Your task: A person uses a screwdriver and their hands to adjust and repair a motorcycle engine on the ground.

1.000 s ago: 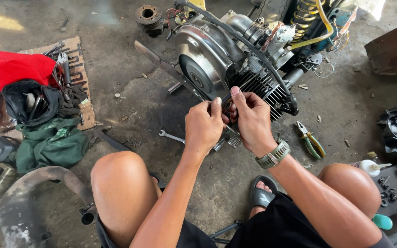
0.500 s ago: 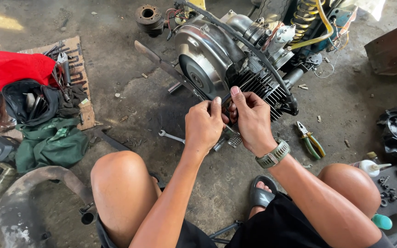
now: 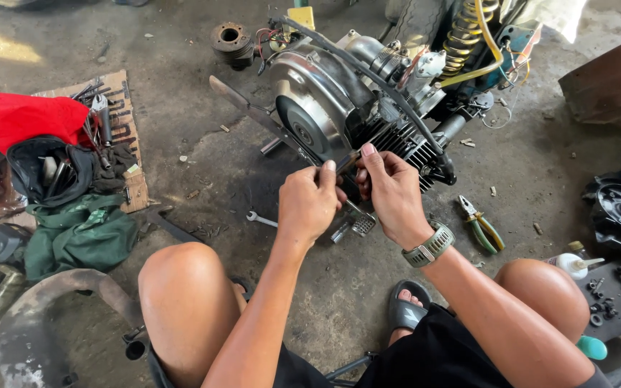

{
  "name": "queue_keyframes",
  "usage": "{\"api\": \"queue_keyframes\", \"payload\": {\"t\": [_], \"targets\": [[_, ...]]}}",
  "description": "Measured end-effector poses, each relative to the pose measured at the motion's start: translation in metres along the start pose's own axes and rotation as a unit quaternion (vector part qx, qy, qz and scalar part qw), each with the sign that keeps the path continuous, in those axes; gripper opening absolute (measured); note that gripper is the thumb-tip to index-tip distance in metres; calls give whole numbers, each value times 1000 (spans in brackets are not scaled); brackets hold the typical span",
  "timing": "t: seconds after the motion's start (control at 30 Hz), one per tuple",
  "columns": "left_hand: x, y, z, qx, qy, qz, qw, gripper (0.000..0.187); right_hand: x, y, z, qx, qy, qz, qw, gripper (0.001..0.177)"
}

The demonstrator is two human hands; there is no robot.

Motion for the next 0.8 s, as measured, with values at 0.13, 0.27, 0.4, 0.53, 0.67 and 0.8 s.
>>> {"api": "queue_keyframes", "payload": {"t": [0.13, 0.27, 0.4, 0.53, 0.67, 0.8], "targets": [[20, 7, 4, 7, -22, 1, 1000, 46, 3, 8, -8, 4, 16, -11, 1000, 39], [46, 22, 16, -2, -59, 11, 998, 43, 1, 12, -19, 61, 96, -69, 991, 33], [68, 34, 24, -2, -69, 40, 997, 42, -1, 20, -32, 159, 185, -118, 963, 25], [84, 40, 29, -25, -38, 68, 997, 43, 30, -14, -69, 336, 263, -103, 898, 6], [100, 48, 33, -20, 3, 93, 995, 43, 67, -27, -146, 603, 413, -47, 681, 18], [110, 56, 39, -10, 34, 106, 994, 44, 72, -56, -148, 586, 647, -61, 485, 54]]}}
Point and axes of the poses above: each hand's wrist, its own y-axis away from the middle knuckle, its own x-axis out of the back of the hand, z = x × y, the point moved 6 cm from there along -y, towards the middle knuckle, and after that the axes turned 1 degree about z, right-handed, at the moved point
